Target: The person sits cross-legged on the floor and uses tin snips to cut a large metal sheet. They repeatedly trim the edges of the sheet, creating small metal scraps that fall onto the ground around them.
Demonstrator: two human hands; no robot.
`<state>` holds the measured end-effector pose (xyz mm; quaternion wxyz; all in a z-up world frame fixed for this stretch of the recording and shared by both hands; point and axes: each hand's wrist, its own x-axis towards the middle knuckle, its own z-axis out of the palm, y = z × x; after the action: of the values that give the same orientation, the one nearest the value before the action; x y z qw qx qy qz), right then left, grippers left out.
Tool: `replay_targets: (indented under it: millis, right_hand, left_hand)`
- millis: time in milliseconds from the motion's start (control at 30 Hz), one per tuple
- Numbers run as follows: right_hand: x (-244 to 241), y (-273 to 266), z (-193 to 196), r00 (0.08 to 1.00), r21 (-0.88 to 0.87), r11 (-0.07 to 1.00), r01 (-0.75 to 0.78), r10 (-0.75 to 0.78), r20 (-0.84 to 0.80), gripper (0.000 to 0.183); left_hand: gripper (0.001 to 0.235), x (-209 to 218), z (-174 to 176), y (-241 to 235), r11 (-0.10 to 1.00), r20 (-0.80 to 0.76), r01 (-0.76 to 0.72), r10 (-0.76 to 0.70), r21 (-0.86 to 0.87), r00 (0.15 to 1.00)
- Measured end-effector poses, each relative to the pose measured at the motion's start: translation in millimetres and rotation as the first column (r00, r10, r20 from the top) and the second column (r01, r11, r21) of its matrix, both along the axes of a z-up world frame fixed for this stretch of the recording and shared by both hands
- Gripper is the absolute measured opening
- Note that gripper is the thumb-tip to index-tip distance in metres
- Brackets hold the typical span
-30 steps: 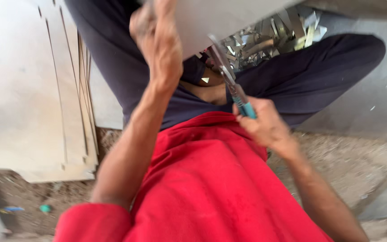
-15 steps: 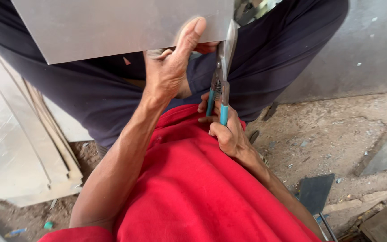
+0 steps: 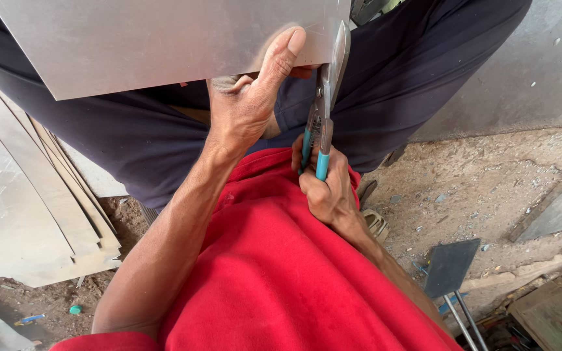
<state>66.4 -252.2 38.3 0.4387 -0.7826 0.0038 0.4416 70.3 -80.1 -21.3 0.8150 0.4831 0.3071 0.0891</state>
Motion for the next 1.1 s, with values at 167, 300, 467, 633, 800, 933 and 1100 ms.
replay_targets:
  millis: [167,300,467,633,800,933,1100]
  right_hand:
    - [-8,9,-14,0.994,-0.005,0.995,0.100,-0.100,0.036,0.022]
    - [8,15,3,0.994,0.059,0.993,0.105,-0.103,-0.031,0.037]
    - [19,21,11,0.992,0.067,0.991,0.119,-0.115,-0.054,0.044]
    - [14,16,-4,0.996,0.081,0.995,0.061,-0.065,0.056,0.024]
    - [21,9,-4,0.949,-0.098,0.992,-0.078,0.104,0.296,0.018]
    - [58,-11,14,0.740,-0.320,0.867,-0.383,0.495,0.455,0.016]
    - [52,-31,13,0.851,-0.080,0.872,-0.484,0.490,0.190,0.014]
  left_hand:
    - [0.028,5,5,0,1.000,0.006,-0.011,0.011,0.012,1.000]
    - [0.027,2,6,-2,0.999,-0.037,0.029,-0.028,0.014,0.999]
    - [0.025,-1,4,-7,0.998,0.016,-0.004,0.005,-0.061,1.000]
    - [0.026,2,3,-9,0.993,0.064,-0.039,0.047,-0.111,0.997]
    - [0.025,-1,18,16,0.996,-0.110,0.056,-0.064,-0.075,0.992]
    - [0.021,-29,18,84,0.994,-0.063,-0.084,0.089,0.075,0.994]
    - [0.026,-26,36,54,0.918,0.188,-0.372,0.344,0.140,0.920]
